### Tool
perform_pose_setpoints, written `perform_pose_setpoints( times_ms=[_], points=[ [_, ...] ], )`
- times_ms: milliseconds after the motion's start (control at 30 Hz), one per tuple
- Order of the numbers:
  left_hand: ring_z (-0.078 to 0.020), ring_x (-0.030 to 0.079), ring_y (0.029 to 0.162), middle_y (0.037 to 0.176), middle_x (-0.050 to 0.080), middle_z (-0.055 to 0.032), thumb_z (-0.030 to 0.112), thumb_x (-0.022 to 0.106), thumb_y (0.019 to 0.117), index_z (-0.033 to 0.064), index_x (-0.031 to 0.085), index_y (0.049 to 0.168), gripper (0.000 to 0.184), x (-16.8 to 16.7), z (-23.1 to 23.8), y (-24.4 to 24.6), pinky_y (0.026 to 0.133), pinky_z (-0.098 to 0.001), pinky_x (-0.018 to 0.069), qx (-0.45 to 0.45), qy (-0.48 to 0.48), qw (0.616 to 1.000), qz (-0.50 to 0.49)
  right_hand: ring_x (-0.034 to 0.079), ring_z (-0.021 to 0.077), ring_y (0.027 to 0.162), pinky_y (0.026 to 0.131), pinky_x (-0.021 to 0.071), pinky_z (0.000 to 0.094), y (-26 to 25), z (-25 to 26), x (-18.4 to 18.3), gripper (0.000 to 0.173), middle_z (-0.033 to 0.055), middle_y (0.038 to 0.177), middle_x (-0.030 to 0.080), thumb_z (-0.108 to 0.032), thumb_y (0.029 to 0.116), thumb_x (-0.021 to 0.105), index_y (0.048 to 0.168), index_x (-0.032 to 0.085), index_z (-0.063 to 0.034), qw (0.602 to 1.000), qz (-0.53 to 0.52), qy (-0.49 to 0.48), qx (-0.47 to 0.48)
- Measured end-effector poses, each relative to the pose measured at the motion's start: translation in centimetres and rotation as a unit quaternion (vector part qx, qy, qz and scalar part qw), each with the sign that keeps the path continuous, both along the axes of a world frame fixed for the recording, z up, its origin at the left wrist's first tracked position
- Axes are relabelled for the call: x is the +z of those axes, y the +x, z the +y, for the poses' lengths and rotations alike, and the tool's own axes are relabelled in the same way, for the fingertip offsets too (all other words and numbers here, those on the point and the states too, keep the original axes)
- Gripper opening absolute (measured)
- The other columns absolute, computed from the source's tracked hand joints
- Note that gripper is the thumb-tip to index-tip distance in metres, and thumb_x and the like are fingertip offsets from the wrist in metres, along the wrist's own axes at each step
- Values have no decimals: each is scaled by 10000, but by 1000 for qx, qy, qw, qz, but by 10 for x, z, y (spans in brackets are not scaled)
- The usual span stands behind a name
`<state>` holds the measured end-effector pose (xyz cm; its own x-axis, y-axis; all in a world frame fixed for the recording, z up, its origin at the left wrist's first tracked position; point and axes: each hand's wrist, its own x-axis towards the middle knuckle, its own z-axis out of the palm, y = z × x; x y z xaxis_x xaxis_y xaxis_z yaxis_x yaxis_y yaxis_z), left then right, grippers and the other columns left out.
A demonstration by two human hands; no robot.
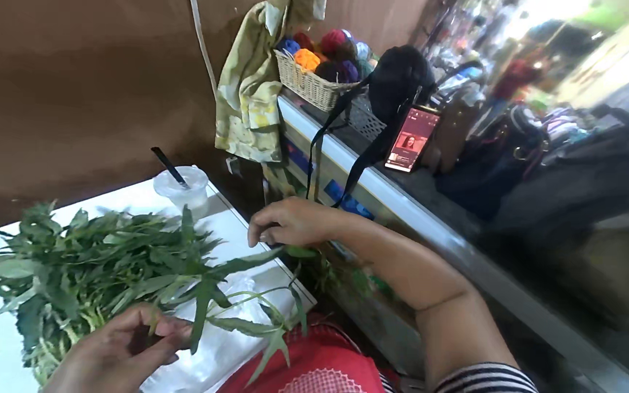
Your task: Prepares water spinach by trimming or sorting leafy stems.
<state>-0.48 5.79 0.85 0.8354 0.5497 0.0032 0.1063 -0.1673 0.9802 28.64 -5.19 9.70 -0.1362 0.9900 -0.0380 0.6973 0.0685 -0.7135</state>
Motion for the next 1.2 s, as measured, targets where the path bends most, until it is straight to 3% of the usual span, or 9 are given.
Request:
perform_pose_setpoints(
  times_ms=[67, 200, 267, 400, 533, 733, 900, 1033, 1200],
  points=[
    [-50, 728, 740, 867, 751, 96, -99, 687, 785, 133, 567, 935, 302, 0, 1, 2, 652, -264, 624, -3, -10, 1000, -15, 669, 191, 921, 822, 542, 365, 3, 0, -6, 207, 152, 1027, 714, 39, 999, 542, 1088, 729, 34, 999, 28, 14, 11],
    [-76, 721, 729, 849, 725, 85, -130, 645, 750, 122, 550, 930, 324, -5, 6, 1, 649, -287, 630, 8, -43, 999, -27, 601, 105, 752, 622, 498, 249, 3, -4, -3, 234, 134, 1041, 675, 21, 1020, 493, 1087, 717, 33, 997, 56, -45, -26],
    [-83, 725, 735, 844, 730, 83, -134, 640, 753, 127, 564, 930, 325, -8, 9, 0, 659, -289, 633, 7, -63, 997, -42, 580, 97, 729, 594, 477, 240, 6, -5, -3, 228, 130, 1046, 664, 26, 1016, 491, 1084, 708, 40, 995, 69, -61, -32],
    [-66, 724, 744, 874, 742, 94, -134, 653, 770, 132, 559, 933, 326, -8, 10, 1, 656, -275, 627, 0, -42, 999, -28, 588, 85, 770, 634, 473, 232, 7, -5, -3, 218, 126, 1042, 678, 7, 1015, 515, 1093, 716, 39, 994, 67, -74, -37],
    [-39, 726, 753, 872, 741, 126, -114, 682, 789, 144, 558, 928, 318, -1, 3, 6, 684, -272, 631, 2, -27, 1000, -5, 598, 103, 852, 750, 489, 269, 3, 0, -9, 232, 125, 1009, 668, -124, 1046, 565, 1041, 705, 62, 994, 83, -74, -22],
    [-10, 689, 722, 809, 701, 123, -52, 720, 788, 105, 544, 925, 273, -2, 0, 13, 687, -255, 602, 22, 17, 999, 39, 581, 130, 785, 708, 467, 319, -16, 4, 2, 361, 112, 914, 661, -266, 1067, 558, 997, 695, 60, 994, 5, -102, 35],
    [-29, 721, 729, 857, 745, 110, -96, 681, 808, 124, 538, 944, 295, 0, -3, 13, 657, -251, 617, 4, -17, 1000, 14, 622, 194, 900, 783, 489, 364, -22, 4, 7, 243, 162, 998, 688, -164, 1030, 611, 1072, 711, 54, 991, -46, -116, 52],
    [-48, 701, 712, 915, 720, 50, -87, 667, 825, 50, 530, 955, 234, -1, -2, 11, 637, -261, 608, 8, -2, 1000, 26, 587, 138, 780, 679, 470, 314, -21, 4, 0, 195, 122, 941, 681, -118, 1025, 604, 1065, 714, 39, 994, -14, -108, 33],
    [-44, 692, 694, 928, 727, 45, -86, 677, 828, 60, 528, 951, 241, -6, -1, 11, 626, -257, 603, -3, -1, 1000, 1, 632, 202, 939, 817, 490, 395, -21, 5, 2, 232, 150, 1045, 693, -152, 1038, 591, 1093, 722, 32, 993, -43, -110, 25]
  ],
)
